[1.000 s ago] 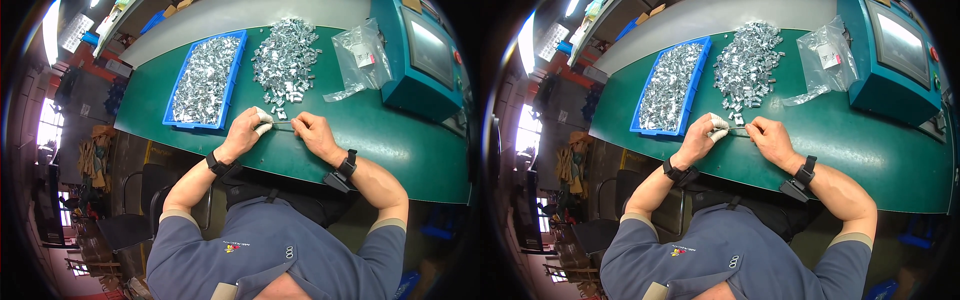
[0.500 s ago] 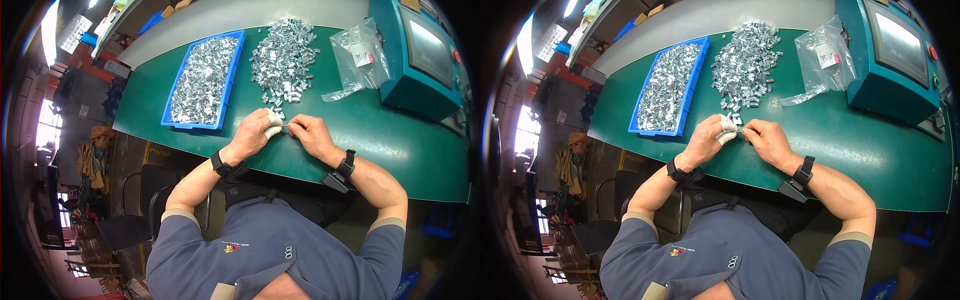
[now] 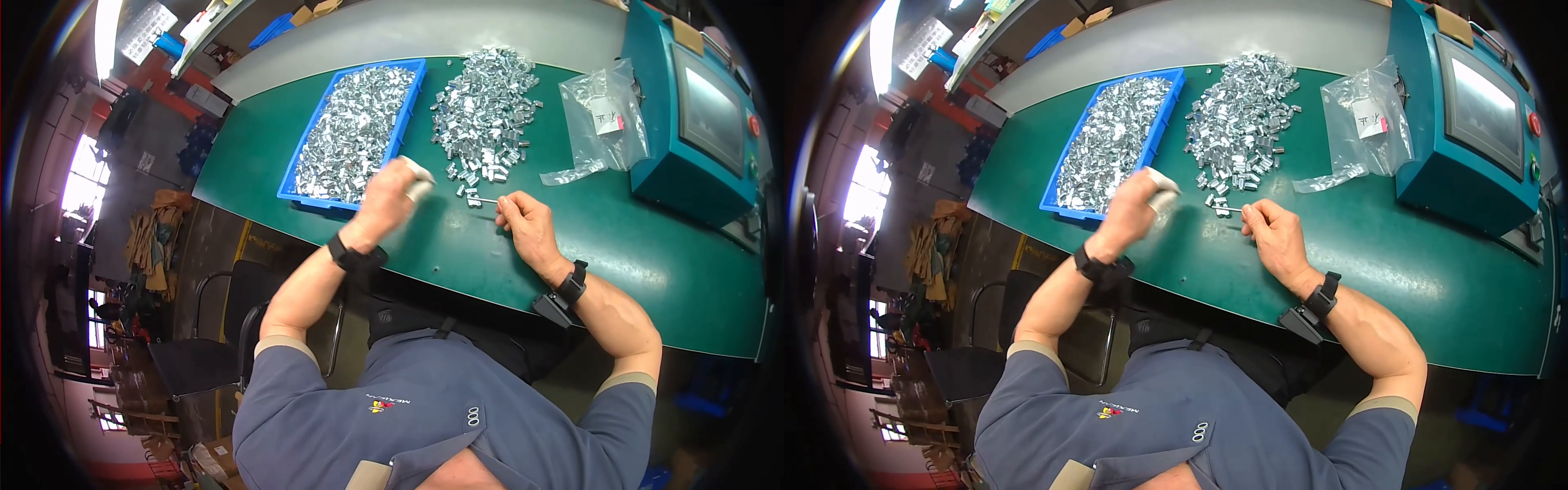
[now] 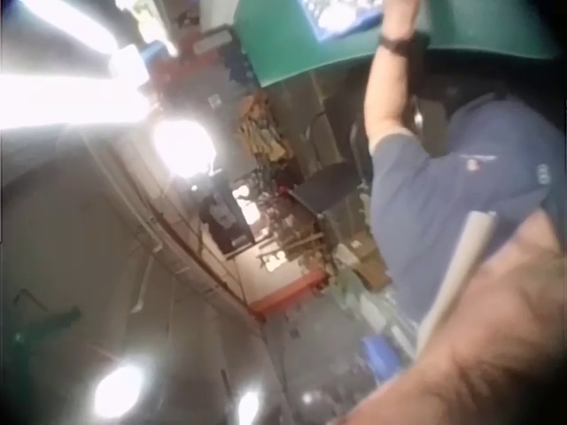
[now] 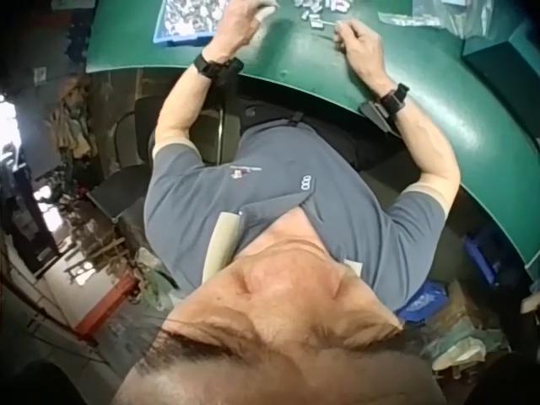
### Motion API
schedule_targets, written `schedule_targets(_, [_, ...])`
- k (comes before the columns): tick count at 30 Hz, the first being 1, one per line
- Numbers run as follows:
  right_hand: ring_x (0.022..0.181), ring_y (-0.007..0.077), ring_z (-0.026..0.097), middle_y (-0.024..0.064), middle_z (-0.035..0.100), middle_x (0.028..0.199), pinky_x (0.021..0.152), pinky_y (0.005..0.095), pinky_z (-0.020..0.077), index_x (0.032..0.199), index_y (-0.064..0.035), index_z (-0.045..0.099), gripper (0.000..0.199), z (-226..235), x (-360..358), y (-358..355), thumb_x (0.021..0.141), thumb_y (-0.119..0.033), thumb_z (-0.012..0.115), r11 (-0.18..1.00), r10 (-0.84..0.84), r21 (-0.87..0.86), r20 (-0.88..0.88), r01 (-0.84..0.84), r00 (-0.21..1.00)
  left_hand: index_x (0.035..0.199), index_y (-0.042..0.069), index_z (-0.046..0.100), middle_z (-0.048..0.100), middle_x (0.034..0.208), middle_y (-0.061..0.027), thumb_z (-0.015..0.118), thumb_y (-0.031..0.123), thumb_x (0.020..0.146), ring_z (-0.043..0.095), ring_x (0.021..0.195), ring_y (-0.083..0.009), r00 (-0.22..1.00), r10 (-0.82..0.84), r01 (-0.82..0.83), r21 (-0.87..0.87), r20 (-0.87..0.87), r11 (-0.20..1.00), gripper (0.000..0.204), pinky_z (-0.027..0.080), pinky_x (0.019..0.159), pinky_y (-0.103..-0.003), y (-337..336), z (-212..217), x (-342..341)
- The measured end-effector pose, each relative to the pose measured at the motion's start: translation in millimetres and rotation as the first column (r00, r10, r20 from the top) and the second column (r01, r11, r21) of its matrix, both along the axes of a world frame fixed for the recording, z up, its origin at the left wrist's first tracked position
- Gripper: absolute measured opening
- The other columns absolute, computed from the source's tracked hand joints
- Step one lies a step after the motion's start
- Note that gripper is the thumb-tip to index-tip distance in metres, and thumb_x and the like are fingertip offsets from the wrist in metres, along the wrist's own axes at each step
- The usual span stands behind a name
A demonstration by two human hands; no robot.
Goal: The person picks up a metal pin and a metal clip, slides the clip onto the pin, and places the assembled unit into a plastic bag. They repeat this process several times before moving the bag aside on the table.
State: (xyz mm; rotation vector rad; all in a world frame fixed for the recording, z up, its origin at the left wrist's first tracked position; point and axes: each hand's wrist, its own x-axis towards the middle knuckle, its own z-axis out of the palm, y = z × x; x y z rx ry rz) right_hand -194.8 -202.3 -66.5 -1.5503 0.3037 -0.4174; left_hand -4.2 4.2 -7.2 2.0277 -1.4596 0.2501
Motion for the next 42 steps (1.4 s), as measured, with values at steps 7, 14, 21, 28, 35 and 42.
schedule_targets(7, [0.072, 0.0065, 0.061, 0.0003, 0.067, 0.078, 0.064, 0.0236, 0.0479, 0.091, -0.001, 0.068, 0.029, -3.0, 2.0, 1.5, 0.107, -0.024, 0.062, 1.0, 0.016, -0.017, -0.029, -0.016, 0.999, 0.104, 0.008, 0.075, 0.07, 0.094, -0.0119, 0.078, 0.016, 0.09, 0.069, 0.089, -0.0312, 0.827, 0.433, -0.475, 0.033, 0.358, 0.879, 0.017, 0.055, 0.08, -0.042, 38.8, 36.1, 137.6])
schedule_targets(14, [0.066, 0.007, 0.058, 0.0021, 0.068, 0.074, 0.06, 0.0253, 0.0468, 0.091, -0.0006, 0.069, 0.029, -6.2, 2.5, 0.1, 0.106, -0.026, 0.063, 1.0, -0.026, -0.005, 0.009, 0.026, 1.0, 0.116, 0.011, 0.074, 0.069, 0.103, -0.012, 0.078, 0.014, 0.088, 0.067, 0.1, -0.033, 0.994, 0.009, -0.025, 0.144, 0.111, 0.989, 0.028, 0.055, 0.09, -0.043, -17.4, 10.9, 61.1])
schedule_targets(21, [0.066, 0.0068, 0.059, 0.0022, 0.069, 0.074, 0.061, 0.0254, 0.0472, 0.092, -0.0005, 0.07, 0.029, -6.5, 4.3, 1.8, 0.106, -0.026, 0.063, 1.0, -0.023, 0.01, 0.014, 0.023, 1.0, 0.117, 0.009, 0.072, 0.065, 0.1, -0.0097, 0.079, 0.012, 0.087, 0.064, 0.095, -0.0321, 0.994, -0.063, 0.04, 0.24, 0.088, 0.97, 0.032, 0.053, 0.084, -0.042, -30.4, -18.0, 9.5])
schedule_targets(28, [0.071, 0.0069, 0.061, 0.0015, 0.069, 0.078, 0.064, 0.024, 0.0482, 0.093, -0.0002, 0.069, 0.028, 1.1, 0.5, 0.3, 0.106, -0.024, 0.063, 0.999, 0.022, -0.029, -0.054, -0.024, 0.998, 0.099, 0.007, 0.071, 0.063, 0.093, -0.007, 0.083, 0.012, 0.082, 0.064, 0.089, -0.0289, 1.0, 0.023, -0.022, 0.25, 0.001, 0.968, 0.022, 0.052, 0.077, -0.04, -2.0, -19.2, -20.9])
schedule_targets(35, [0.069, 0.0084, 0.06, 0.0023, 0.069, 0.074, 0.063, 0.0269, 0.048, 0.093, -0.0004, 0.07, 0.026, 1.3, -1.1, 2.7, 0.104, -0.023, 0.065, 0.977, 0.08, -0.191, -0.088, -0.096, 0.993, 0.101, 0.007, 0.073, 0.064, 0.095, -0.0077, 0.083, 0.012, 0.083, 0.064, 0.093, -0.0303, 1.0, -0.003, 0.007, 0.215, -0.016, 0.977, 0.022, 0.053, 0.08, -0.04, 4.9, -19.4, -32.7])
schedule_targets(42, [0.067, 0.0115, 0.062, 0.005, 0.07, 0.074, 0.062, 0.0295, 0.0489, 0.095, -0.0006, 0.071, 0.023, 5.1, -2.1, 5.5, 0.102, -0.021, 0.066, 0.944, 0.086, -0.314, -0.066, -0.103, 0.994, 0.098, 0.008, 0.073, 0.065, 0.094, -0.0078, 0.081, 0.008, 0.083, 0.065, 0.092, -0.0302, 0.979, -0.045, 0.073, 0.135, -0.197, 0.988, 0.017, 0.053, 0.079, -0.041, -2.8, -16.0, -48.0])
